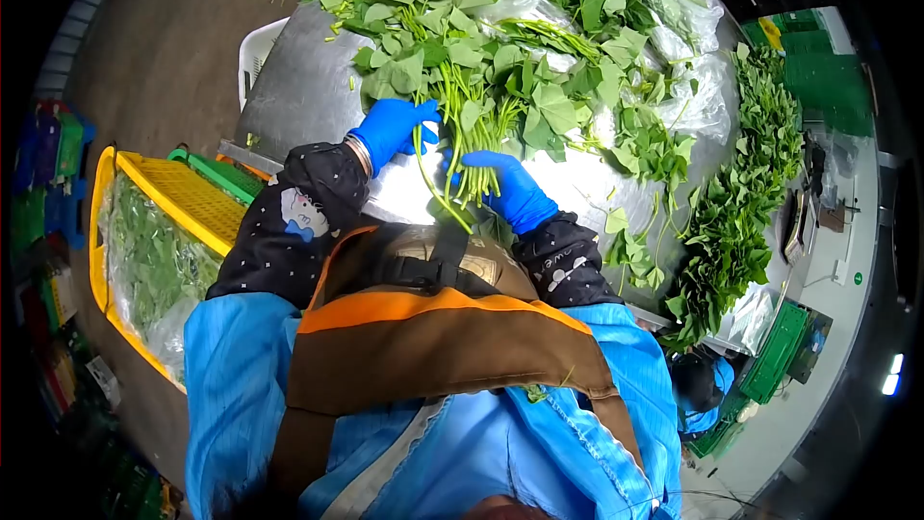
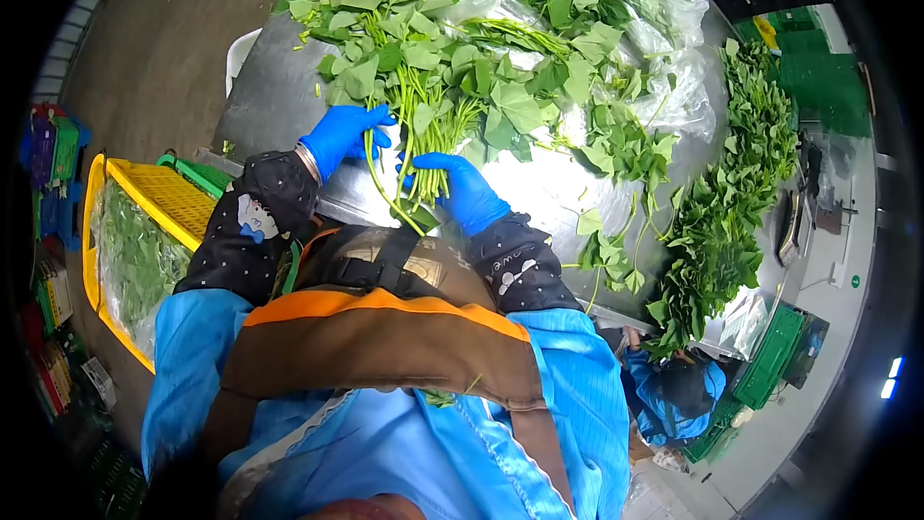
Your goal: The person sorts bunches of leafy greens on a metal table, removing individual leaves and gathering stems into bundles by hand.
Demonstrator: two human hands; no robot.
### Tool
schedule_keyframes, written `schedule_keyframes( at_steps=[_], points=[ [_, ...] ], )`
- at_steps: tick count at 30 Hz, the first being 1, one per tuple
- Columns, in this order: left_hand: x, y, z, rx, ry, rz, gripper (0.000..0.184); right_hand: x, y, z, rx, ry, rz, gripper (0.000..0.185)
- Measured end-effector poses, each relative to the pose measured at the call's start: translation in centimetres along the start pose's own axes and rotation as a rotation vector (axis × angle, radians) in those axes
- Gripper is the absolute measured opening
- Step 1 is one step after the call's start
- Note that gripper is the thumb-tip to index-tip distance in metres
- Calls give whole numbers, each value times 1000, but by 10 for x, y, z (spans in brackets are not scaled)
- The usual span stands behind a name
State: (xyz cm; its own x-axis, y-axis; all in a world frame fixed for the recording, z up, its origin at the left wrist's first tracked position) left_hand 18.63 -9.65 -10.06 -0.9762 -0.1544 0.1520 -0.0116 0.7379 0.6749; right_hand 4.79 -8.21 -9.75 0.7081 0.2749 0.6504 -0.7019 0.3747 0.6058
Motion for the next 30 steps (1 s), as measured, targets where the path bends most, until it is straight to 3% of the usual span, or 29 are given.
schedule_keyframes(
  at_steps=[4,6,8,10,12,13,15,18,21,22,24,26,27,29,30],
  points=[
    [-4,-21,-30,275,17,-81,36,22,9,8,-19,-61,8,32],
    [15,-6,-38,270,-43,-125,32,21,-6,0,-12,-58,89,36],
    [23,-3,-39,258,-108,-165,28,18,-6,6,-126,216,38,34],
    [24,3,-40,245,24,-100,28,14,12,11,-229,404,-60,31],
    [10,4,-47,325,155,-73,28,4,23,7,-201,364,-86,29],
    [-8,6,-54,410,141,-105,27,-6,21,-9,-103,86,-70,27],
    [-40,23,-59,355,132,-199,28,-16,17,-17,-20,140,-144,26],
    [-49,70,-92,362,154,-206,33,-6,13,-25,38,-47,-134,25],
    [-19,90,-151,463,538,211,37,-15,11,-23,-102,206,-22,26],
    [-4,101,-170,505,619,215,38,4,23,-10,-132,248,-6,26],
    [26,93,-190,652,472,249,34,26,38,-2,-237,357,100,25],
    [54,47,-162,586,379,229,32,38,46,5,-307,524,192,28],
    [57,22,-140,526,148,53,34,46,52,7,-304,623,196,33],
    [54,-40,-73,327,325,-18,34,36,47,2,-290,508,168,34],
    [44,-55,-62,456,240,-135,33,28,40,-2,-242,424,138,32]
  ],
)
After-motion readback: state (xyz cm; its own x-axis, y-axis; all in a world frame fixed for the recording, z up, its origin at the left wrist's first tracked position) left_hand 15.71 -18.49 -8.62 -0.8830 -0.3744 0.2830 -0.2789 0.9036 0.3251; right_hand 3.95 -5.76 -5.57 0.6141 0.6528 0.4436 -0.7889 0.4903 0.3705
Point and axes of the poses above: each hand's wrist, its own y-axis away from the middle knuckle, its own x-axis out of the palm, z = x × y, the point moved 10 cm from there along -y, towards the middle knuckle, and after that the axes turned 3 degrees about y, right-handed, at the moved point
